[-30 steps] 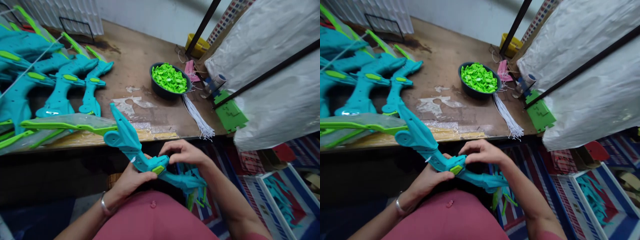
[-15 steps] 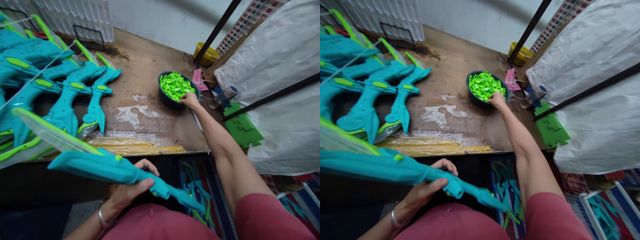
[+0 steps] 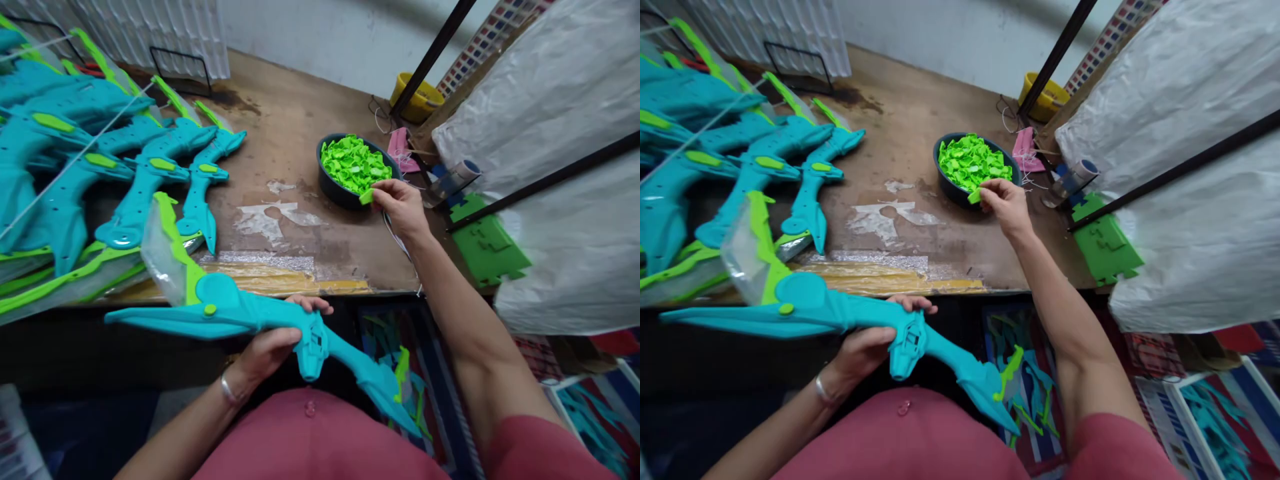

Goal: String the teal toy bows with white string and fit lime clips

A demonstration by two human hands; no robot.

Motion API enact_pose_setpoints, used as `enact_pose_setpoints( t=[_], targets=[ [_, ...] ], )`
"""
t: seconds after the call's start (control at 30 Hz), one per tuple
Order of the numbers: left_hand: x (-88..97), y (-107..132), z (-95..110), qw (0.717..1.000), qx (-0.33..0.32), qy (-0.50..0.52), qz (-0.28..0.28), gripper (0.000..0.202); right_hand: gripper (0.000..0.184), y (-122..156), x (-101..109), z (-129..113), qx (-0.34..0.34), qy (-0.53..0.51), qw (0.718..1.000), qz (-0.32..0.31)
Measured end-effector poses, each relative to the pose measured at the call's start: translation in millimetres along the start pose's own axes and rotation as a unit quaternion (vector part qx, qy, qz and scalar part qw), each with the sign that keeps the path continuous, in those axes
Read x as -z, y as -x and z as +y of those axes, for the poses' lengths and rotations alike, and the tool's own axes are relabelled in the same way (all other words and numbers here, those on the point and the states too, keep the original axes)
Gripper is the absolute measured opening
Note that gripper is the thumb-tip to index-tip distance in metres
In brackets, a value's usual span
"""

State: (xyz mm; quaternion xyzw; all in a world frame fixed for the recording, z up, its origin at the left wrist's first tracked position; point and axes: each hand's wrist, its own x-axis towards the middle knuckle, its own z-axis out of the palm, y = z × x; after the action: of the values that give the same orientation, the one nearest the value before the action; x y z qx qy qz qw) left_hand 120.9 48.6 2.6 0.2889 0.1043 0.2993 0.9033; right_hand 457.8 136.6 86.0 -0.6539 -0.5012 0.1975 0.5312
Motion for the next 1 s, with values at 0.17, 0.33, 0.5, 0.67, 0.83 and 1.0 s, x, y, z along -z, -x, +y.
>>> enact_pose_setpoints(
  t=[0.17,0.33,0.5,0.67,0.83,1.0],
  targets=[
    [1.6,-3,-10,0.998,0.012,0.043,0.039,0.036,0.013,126,-18,-58,-0.073,-0.097,0.98,-0.158],
    [-1.4,4,-24,0.993,0.053,0.021,0.103,0.04,0.01,223,-37,-74,-0.176,-0.125,0.961,-0.171],
    [-9.7,11,-32,0.992,0.055,-0.014,0.112,0.045,0.004,273,-55,-68,-0.15,-0.062,0.98,-0.118],
    [-12.0,18,-36,0.995,0.02,-0.011,0.095,0.043,0.008,292,-64,-69,-0.099,0.0,0.993,-0.064],
    [-7.7,20,-39,0.997,0.012,-0.019,0.076,0.043,0.011,298,-69,-69,-0.07,0.017,0.995,-0.065],
    [-11.1,21,-36,0.996,0.016,-0.006,0.082,0.041,0.01,300,-74,-68,-0.063,0.045,0.996,-0.038]
  ],
)
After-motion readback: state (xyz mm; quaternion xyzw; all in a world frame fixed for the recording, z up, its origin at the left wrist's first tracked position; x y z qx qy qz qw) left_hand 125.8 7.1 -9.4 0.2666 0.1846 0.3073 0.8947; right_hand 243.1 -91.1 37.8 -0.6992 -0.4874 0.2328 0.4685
